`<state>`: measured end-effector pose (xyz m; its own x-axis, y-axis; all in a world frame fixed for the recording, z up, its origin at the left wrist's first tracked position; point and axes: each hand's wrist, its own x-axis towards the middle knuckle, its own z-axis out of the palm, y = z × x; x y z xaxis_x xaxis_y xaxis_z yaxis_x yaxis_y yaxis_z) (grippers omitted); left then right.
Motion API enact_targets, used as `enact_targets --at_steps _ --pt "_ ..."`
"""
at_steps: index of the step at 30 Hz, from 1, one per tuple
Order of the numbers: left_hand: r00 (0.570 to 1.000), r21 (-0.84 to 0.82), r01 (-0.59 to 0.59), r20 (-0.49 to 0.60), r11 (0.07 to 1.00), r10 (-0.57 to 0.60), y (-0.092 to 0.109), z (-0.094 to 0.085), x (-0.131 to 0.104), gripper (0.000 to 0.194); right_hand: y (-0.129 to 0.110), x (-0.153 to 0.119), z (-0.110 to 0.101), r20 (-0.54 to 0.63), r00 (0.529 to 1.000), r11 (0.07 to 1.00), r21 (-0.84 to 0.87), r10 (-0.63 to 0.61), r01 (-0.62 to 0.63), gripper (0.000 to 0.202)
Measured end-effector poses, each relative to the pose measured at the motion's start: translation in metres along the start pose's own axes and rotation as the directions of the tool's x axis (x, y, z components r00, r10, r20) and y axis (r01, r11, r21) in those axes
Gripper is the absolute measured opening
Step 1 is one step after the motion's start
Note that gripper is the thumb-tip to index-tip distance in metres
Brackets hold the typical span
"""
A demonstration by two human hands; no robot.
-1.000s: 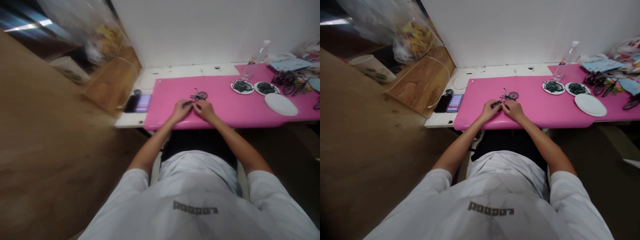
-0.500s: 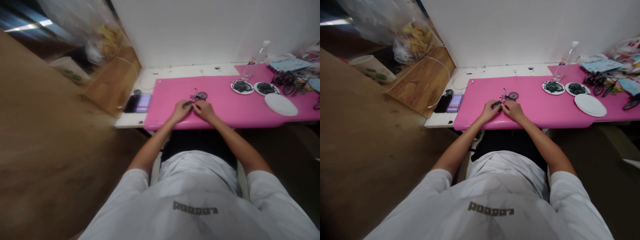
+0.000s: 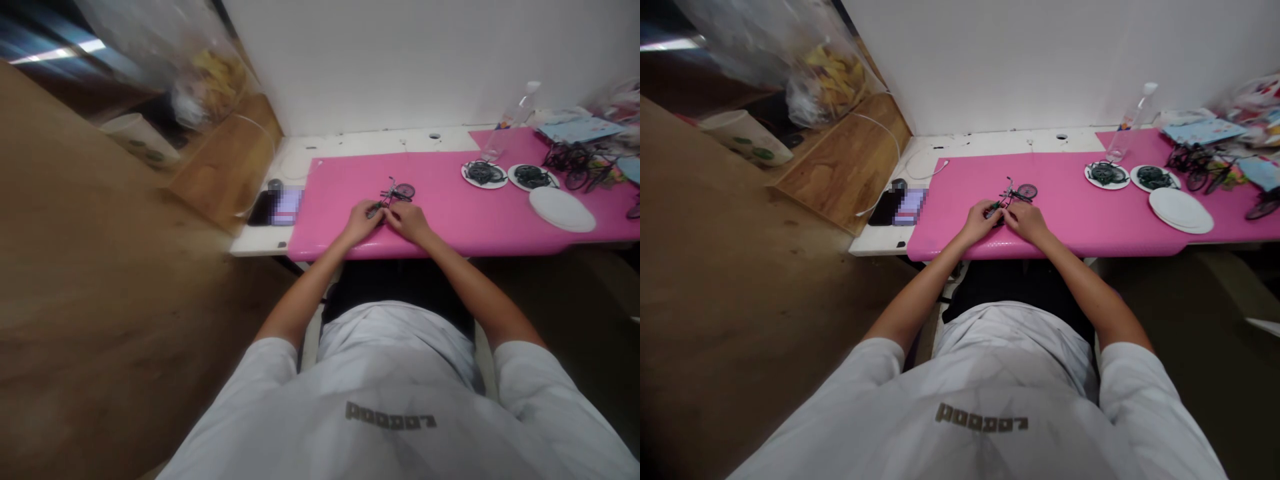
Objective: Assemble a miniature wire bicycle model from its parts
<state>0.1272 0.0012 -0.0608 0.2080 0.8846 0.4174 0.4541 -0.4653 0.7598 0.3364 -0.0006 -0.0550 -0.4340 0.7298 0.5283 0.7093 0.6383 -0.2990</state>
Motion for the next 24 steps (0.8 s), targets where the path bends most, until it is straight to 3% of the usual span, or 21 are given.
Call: enact_targets --at_steps 11,17,24 --pt "0.99 -0.079 0.039 -0.134 0.996 -0.049 -0.011 0.003 0.004 0.022 -0.002 -0.002 -0.002 -0.006 0.999 0.993 0.108 -0.043 0.044 0.021" --pt "0.976 -0.095 0.091 -0.188 0.991 -0.107 -0.012 0.002 0.005 0.023 0.002 -0.001 -0.003 0.07 0.987 0.959 0.253 -0.146 0.124 0.018" --pt "0.975 -0.134 0.07 -0.199 0.989 -0.096 -0.017 0.004 0.006 0.026 0.007 0.002 -0.001 0.128 0.983 0.952 0.294 -0.13 0.087 0.015"
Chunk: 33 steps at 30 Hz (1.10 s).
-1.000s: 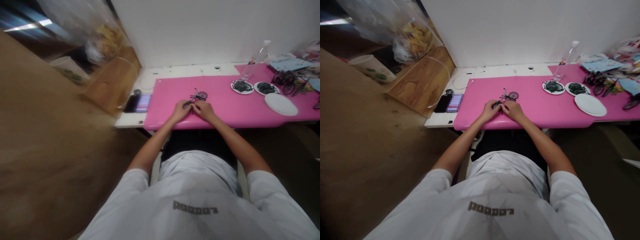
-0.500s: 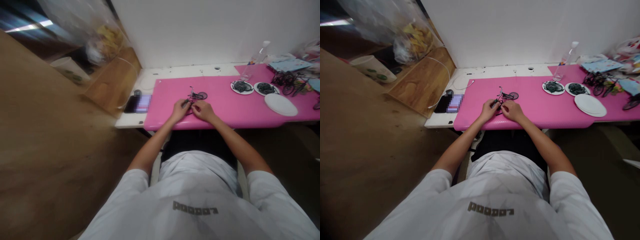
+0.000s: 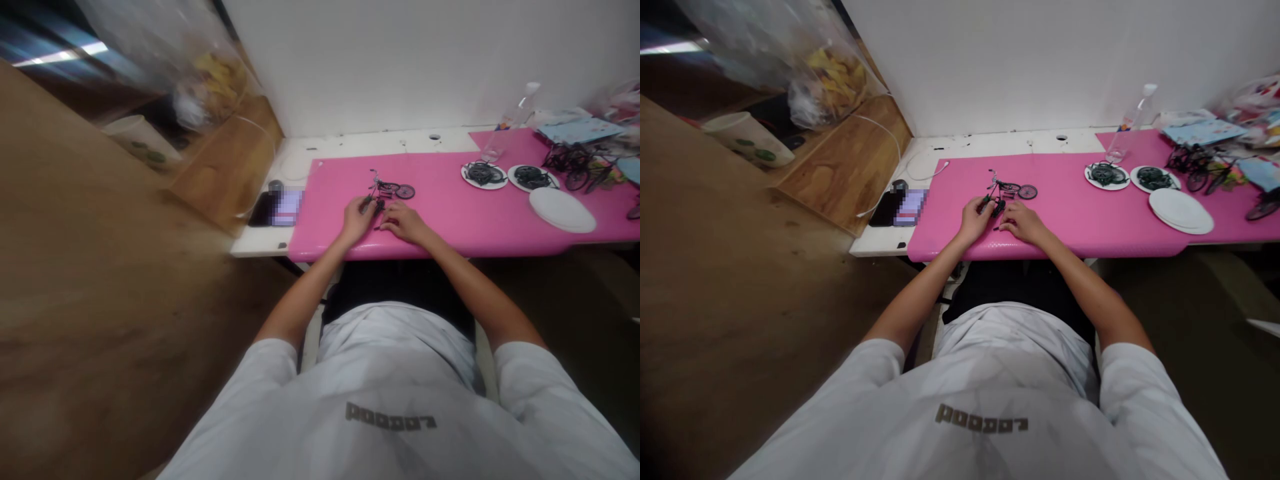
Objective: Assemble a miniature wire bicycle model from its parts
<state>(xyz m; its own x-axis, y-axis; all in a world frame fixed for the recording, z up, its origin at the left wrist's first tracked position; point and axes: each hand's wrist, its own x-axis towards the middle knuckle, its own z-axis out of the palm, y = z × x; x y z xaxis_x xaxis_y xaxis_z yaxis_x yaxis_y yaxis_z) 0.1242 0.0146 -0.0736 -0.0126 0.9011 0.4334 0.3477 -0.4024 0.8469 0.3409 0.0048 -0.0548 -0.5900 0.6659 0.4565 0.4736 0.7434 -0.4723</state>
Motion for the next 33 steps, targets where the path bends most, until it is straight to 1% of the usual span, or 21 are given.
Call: enact_targets --at_steps 3,5,7,10,13,16,18,20,22,25,28,31,33 --pt "1.0 0.017 0.005 0.003 1.0 -0.005 -0.0013 0.0005 0.0001 0.026 -0.0001 0.0003 0.0009 -0.001 0.999 0.999 -0.037 0.038 -0.038 0.011" --pt "1.0 0.032 0.004 0.004 0.999 -0.004 -0.0009 0.0003 0.0001 0.027 -0.0001 -0.0002 0.0015 -0.035 0.997 0.995 -0.056 0.075 -0.077 0.009" --pt "1.0 0.036 0.005 0.002 0.999 -0.005 -0.0005 0.0 0.0002 0.027 0.0007 -0.0006 0.002 -0.071 0.993 0.993 -0.066 0.094 -0.099 0.013" --pt "1.0 0.024 0.006 -0.002 1.0 -0.006 -0.0008 -0.0001 0.0003 0.026 0.0042 0.0001 0.0026 -0.107 0.992 0.992 -0.103 0.066 -0.077 0.026" --pt "1.0 0.014 0.005 -0.001 1.0 -0.005 -0.0015 0.0002 0.0004 0.026 0.0083 0.0021 0.0035 -0.161 0.987 0.987 -0.152 0.022 -0.047 0.028" --pt "1.0 0.033 0.007 0.006 0.999 -0.007 -0.0011 0.0 0.0003 0.027 0.0091 0.0027 0.0043 -0.281 0.959 0.979 -0.188 0.028 -0.084 0.027" --pt "1.0 0.038 0.002 0.012 0.999 -0.002 -0.0001 -0.0004 0.0002 0.027 0.0075 0.0023 0.0043 -0.356 0.933 0.973 -0.191 0.057 -0.132 0.031" --pt "1.0 0.037 0.0 0.02 0.999 0.0 0.001 -0.0007 -0.0002 0.026 0.0053 0.0018 0.0038 -0.409 0.907 0.968 -0.17 0.101 -0.184 0.038" --pt "1.0 0.039 0.0 0.029 0.999 -0.002 0.0019 -0.001 -0.0007 0.026 0.0033 0.0016 0.0029 -0.431 0.892 0.971 -0.125 0.134 -0.206 0.045" --pt "0.999 0.049 -0.007 0.041 0.999 0.005 0.0023 -0.001 -0.0014 0.024 0.0016 0.0012 0.0012 -0.418 0.9 0.984 -0.057 0.127 -0.166 0.05" --pt "0.998 0.049 -0.013 0.061 0.999 0.01 0.0006 -0.0001 -0.0014 0.024 0.0015 0.0004 -0.0001 -0.41 0.91 0.995 -0.04 0.065 -0.089 0.041" --pt "0.998 0.015 -0.032 0.063 0.999 0.031 -0.003 0.0014 -0.0006 0.023 0.0031 0.0 -0.0003 -0.425 0.905 0.999 -0.042 -0.01 -0.009 0.034" --pt "0.997 -0.007 -0.049 0.06 0.999 0.049 -0.0053 0.0022 -0.0002 0.022 0.0048 0.0 0.0005 -0.43 0.902 0.999 -0.048 -0.038 0.02 0.031"
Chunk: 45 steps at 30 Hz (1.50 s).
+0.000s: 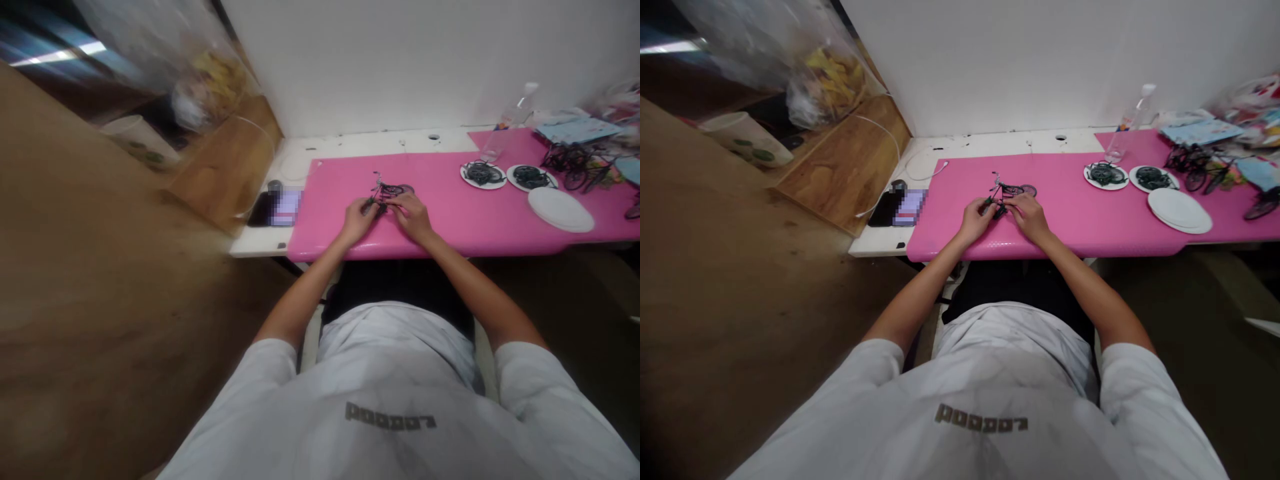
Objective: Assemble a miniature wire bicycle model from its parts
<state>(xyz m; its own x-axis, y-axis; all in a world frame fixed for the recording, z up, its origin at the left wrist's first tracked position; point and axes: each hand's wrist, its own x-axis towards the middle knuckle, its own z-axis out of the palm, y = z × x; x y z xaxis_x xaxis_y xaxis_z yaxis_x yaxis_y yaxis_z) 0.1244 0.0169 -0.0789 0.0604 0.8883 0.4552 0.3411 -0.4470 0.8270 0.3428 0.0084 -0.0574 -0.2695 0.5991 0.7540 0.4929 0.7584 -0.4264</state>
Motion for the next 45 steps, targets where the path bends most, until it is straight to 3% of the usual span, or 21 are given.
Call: enact_targets --at_steps 15,21,32,39,45 --pt "0.998 0.05 -0.054 0.021 0.997 0.053 0.004 -0.003 -0.002 0.023 0.008 -0.007 0.003 0.031 0.999 0.994 -0.108 0.013 -0.009 0.038" --pt "0.998 0.14 -0.061 0.017 0.988 0.059 0.01 -0.004 -0.003 0.02 0.006 -0.008 0.003 0.099 0.991 0.984 -0.161 0.091 -0.075 0.042" --pt "0.986 0.2 -0.164 0.07 0.966 0.153 0.024 -0.004 -0.005 0.015 0.0 -0.006 0.0 0.169 0.964 0.928 -0.346 0.206 -0.138 0.073" --pt "0.986 0.186 -0.164 0.058 0.969 0.156 0.024 -0.004 -0.006 0.017 -0.01 -0.005 -0.002 0.179 0.941 0.935 -0.265 0.287 -0.235 0.056" --pt "0.987 0.195 -0.157 0.054 0.968 0.149 0.021 -0.005 -0.006 0.018 -0.003 -0.005 0.002 0.232 0.929 0.942 -0.246 0.287 -0.229 0.051"
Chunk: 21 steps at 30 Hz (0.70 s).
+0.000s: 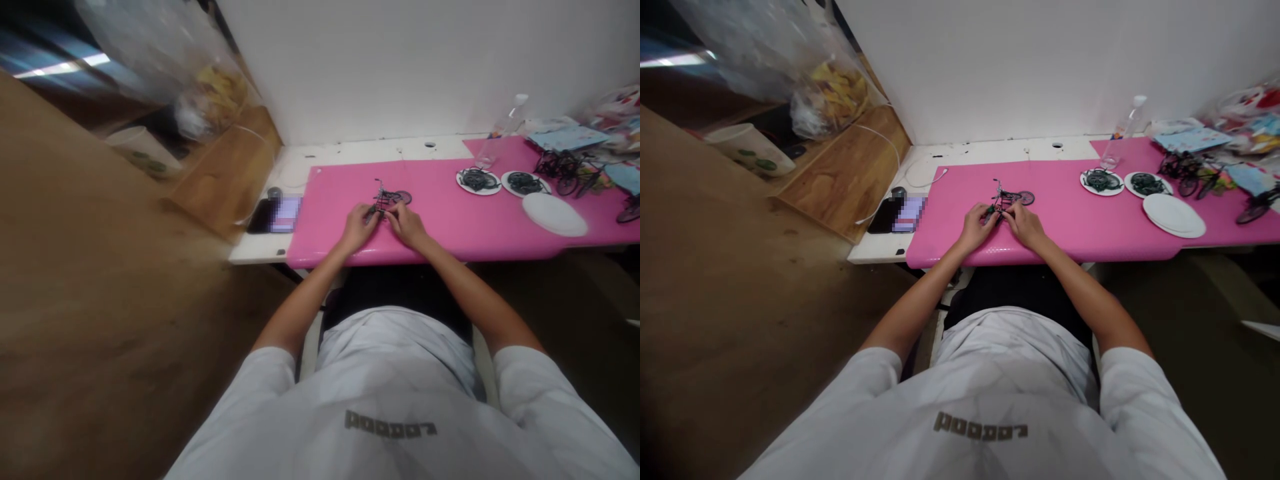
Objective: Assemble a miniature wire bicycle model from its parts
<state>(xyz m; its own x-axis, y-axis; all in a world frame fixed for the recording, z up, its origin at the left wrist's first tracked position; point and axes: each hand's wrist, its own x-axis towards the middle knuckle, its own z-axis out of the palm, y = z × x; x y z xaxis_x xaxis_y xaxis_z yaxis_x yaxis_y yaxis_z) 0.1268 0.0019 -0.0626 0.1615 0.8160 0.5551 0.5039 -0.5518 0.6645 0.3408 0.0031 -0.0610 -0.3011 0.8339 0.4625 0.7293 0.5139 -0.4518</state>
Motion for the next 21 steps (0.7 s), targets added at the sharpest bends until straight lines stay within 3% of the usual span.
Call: enact_targets --at_steps 11,21 --pt "0.999 -0.012 -0.021 0.037 1.0 0.022 0.014 -0.006 -0.003 0.013 -0.003 0.0 -0.003 -0.066 0.996 0.996 -0.057 -0.066 0.062 0.065" --pt "1.0 -0.013 0.01 0.014 1.0 -0.01 0.003 -0.002 -0.001 0.014 -0.001 0.0 0.002 -0.057 0.998 0.998 0.058 -0.022 0.025 0.045"
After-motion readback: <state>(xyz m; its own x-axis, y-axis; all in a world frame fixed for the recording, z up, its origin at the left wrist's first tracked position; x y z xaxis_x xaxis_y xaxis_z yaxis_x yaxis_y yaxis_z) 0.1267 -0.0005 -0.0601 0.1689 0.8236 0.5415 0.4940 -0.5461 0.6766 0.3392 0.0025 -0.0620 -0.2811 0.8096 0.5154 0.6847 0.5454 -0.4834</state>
